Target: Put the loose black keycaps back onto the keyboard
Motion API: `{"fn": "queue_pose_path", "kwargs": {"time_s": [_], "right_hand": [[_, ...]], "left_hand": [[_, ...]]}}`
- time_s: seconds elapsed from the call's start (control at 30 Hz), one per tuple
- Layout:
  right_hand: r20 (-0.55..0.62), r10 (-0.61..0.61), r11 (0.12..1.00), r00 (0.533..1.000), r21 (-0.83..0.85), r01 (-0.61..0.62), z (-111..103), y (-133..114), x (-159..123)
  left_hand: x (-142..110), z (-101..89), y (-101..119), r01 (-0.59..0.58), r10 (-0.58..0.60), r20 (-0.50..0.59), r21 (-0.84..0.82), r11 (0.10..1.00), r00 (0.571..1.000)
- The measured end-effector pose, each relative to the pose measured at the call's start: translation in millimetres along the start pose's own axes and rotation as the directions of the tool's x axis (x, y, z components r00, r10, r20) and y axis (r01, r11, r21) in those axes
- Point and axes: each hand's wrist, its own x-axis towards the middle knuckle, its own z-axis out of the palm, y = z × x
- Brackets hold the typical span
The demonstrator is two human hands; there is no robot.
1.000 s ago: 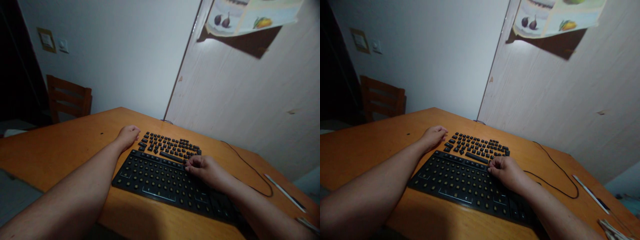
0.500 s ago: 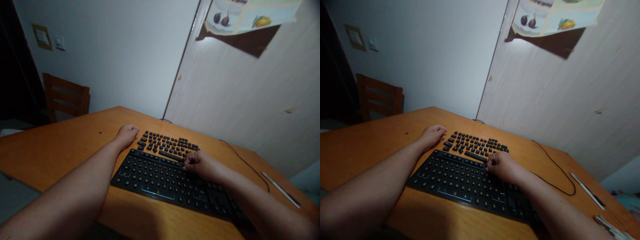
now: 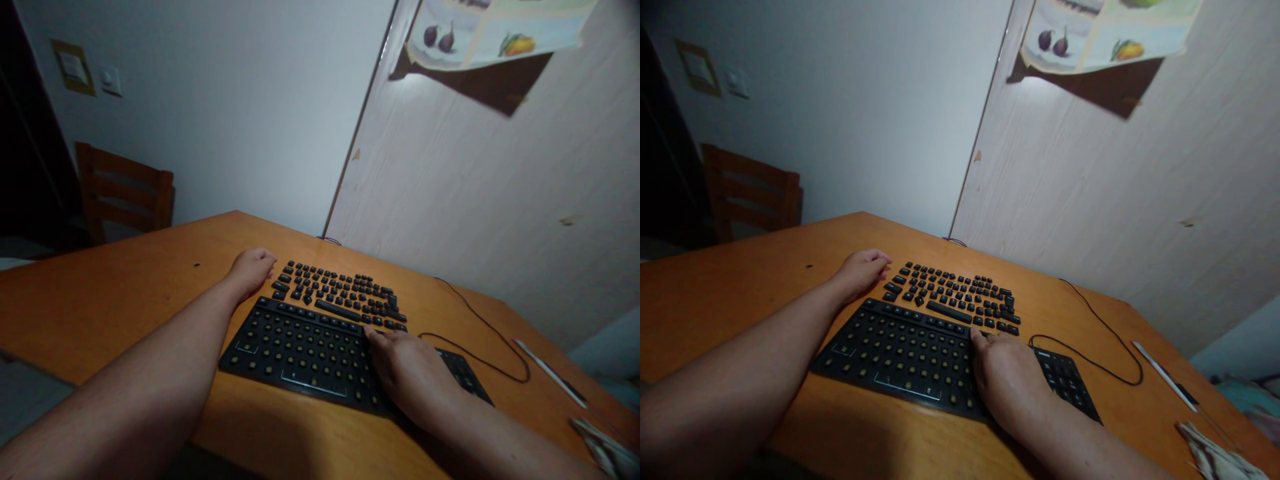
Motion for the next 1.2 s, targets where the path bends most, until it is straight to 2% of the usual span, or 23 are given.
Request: {"fn": "queue_pose_path", "kwargs": {"time_s": [0.13,0.37,0.43,0.53,0.7,0.9,1.07,1.2], "right_hand": [[0.051,0.013,0.99,0.999,-0.139,-0.005,2.9,-1.9,-2.3],[0.07,0.031,0.983,0.997,-0.182,-0.018,1.3,-8.3,0.4],[0.054,0.046,0.99,0.998,-0.133,-0.038,-2.7,-5.7,2.4],[0.037,0.061,0.996,0.997,0.057,-0.063,-9.4,3.4,8.6],[0.019,0.084,0.95,0.996,0.3,-0.086,-6.9,20.7,21.9],[0.012,0.075,0.899,0.997,0.432,-0.073,4.4,30.0,25.4],[-0.004,0.086,0.876,0.996,0.476,-0.073,6.4,35.3,25.3],[0.035,0.069,0.831,0.997,0.551,-0.077,12.1,42.8,28.7]], "left_hand": [[2.2,0.3,-5.1,-0.002,0.002,0.007,-0.012,1.0,1.0],[4.7,0.7,-10.5,-0.014,0.014,0.016,-0.003,1.0,1.0],[3.9,0.8,-9.1,-0.018,0.018,0.015,0.01,1.0,1.0],[2.0,1.0,-4.8,-0.017,0.017,0.005,0.016,1.0,1.0],[0.6,1.6,-0.6,-0.01,0.01,-0.003,0.01,1.0,1.0],[2.1,2.5,-3.5,-0.017,0.017,0.01,-0.003,1.0,1.0],[2.8,2.5,-4.6,-0.009,0.01,0.013,-0.021,1.0,1.0],[2.8,2.0,-4.8,-0.013,0.014,0.017,-0.02,1.0,1.0]]}}
